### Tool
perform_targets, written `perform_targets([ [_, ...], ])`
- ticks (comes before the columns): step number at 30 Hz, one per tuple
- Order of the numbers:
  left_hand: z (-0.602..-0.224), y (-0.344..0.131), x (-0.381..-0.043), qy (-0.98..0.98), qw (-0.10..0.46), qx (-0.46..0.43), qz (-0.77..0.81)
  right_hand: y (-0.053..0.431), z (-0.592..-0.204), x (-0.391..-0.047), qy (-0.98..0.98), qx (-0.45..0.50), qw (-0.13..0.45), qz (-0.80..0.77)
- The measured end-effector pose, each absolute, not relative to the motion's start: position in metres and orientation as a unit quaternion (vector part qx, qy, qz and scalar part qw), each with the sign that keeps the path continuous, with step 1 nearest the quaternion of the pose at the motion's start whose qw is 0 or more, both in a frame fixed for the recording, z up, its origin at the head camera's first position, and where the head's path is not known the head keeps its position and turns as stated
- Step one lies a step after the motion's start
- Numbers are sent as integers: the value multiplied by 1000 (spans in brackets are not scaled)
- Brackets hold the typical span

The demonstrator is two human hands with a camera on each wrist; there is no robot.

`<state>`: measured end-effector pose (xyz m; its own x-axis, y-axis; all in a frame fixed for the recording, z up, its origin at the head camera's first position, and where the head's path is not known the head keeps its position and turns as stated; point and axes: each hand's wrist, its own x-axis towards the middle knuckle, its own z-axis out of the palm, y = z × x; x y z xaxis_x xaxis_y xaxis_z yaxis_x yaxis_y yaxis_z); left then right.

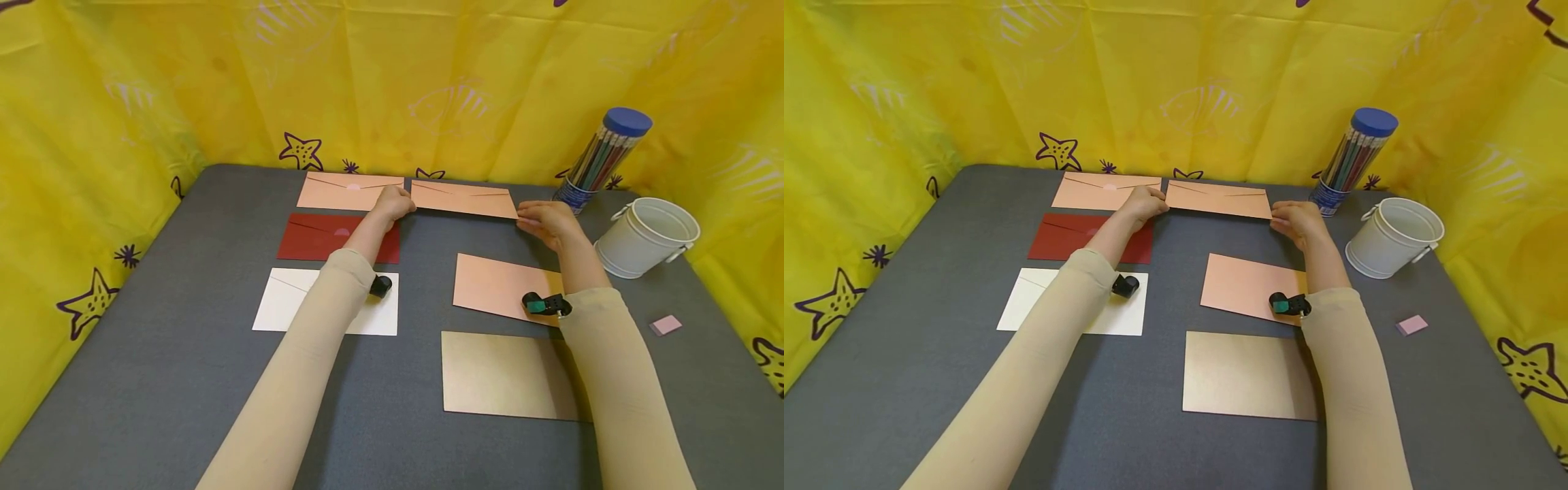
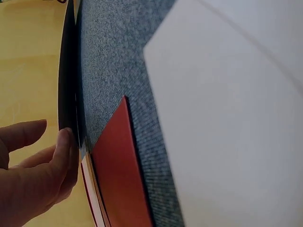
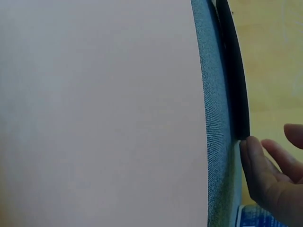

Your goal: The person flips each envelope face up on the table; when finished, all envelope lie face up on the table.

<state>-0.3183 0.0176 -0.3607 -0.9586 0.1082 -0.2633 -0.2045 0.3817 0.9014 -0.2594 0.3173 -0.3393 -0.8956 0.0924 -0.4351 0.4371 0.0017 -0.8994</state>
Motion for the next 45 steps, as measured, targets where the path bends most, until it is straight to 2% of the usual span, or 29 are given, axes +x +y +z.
perform_targets([
  [17,-362,18,-316,861,106,-24,497,313,-338,-261,729,132,173,-649],
  [23,-358,19,-314,900,86,22,426,317,-333,-256,768,92,205,-599],
  [27,-352,21,-308,905,93,66,409,322,-329,-251,795,68,216,-562],
  [34,-334,28,-294,886,168,117,416,333,-321,-237,831,33,234,-503],
  [41,-330,34,-272,808,291,92,505,351,-316,-214,868,-4,259,-424],
  [45,-330,34,-260,778,335,86,524,360,-316,-200,880,-14,255,-401],
])
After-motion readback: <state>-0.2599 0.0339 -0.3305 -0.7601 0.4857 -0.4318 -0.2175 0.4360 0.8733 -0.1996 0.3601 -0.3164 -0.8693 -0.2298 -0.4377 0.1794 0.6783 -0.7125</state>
